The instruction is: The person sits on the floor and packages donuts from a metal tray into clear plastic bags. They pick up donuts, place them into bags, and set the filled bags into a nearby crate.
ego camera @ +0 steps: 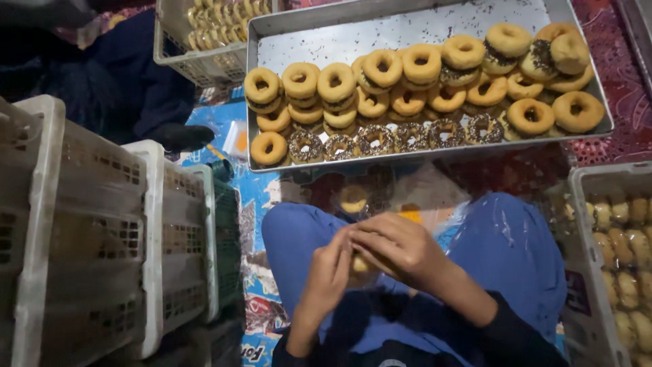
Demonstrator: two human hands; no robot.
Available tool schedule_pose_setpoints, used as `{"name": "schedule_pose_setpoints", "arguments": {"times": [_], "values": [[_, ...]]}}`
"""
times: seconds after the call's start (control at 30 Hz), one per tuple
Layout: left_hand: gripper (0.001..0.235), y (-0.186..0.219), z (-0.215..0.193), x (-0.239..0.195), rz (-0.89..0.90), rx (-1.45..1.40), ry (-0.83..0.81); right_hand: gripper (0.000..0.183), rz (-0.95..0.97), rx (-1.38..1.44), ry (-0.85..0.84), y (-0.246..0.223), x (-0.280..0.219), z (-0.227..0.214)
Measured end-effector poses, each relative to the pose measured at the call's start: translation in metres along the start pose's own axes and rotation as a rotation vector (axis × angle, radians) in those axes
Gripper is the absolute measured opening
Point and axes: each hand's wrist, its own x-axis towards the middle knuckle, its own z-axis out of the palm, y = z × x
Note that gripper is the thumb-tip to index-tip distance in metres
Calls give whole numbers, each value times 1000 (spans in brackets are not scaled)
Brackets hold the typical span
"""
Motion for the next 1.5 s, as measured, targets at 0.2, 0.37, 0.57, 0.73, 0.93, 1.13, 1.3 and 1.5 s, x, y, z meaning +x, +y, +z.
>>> {"name": "schedule_pose_setpoints", "arguments": {"times": [0.2, 0.37, 0.57, 0.73, 0.93, 1.13, 1.3, 1.5], "values": [[17, -13, 1, -9, 84, 229, -51, 32, -58, -17, -126, -8, 24, -10], [23, -16, 3, -11, 62, 332, -88, 22, -120, -160, -115, 50, -34, 17], [50, -17, -18, 2, -196, -419, 296, 39, 1197, -888, -695, 107, -58, -57], [65, 13, 24, 1, -352, -603, 652, 120, 572, 36, -168, 27, -54, 33], [68, 13, 19, -14, 53, -289, 565, 111, 942, 637, 84, 8, -39, 97], [19, -50, 2, 7, -191, -361, 403, 77, 876, 756, -4, 0, -55, 94], [10, -65, 7, -1, -232, -375, 472, 29, 744, 825, 165, 19, -66, 102], [17, -82, -7, -5, -315, -489, 508, 19, 1200, 1178, 157, 35, -54, 105]]}}
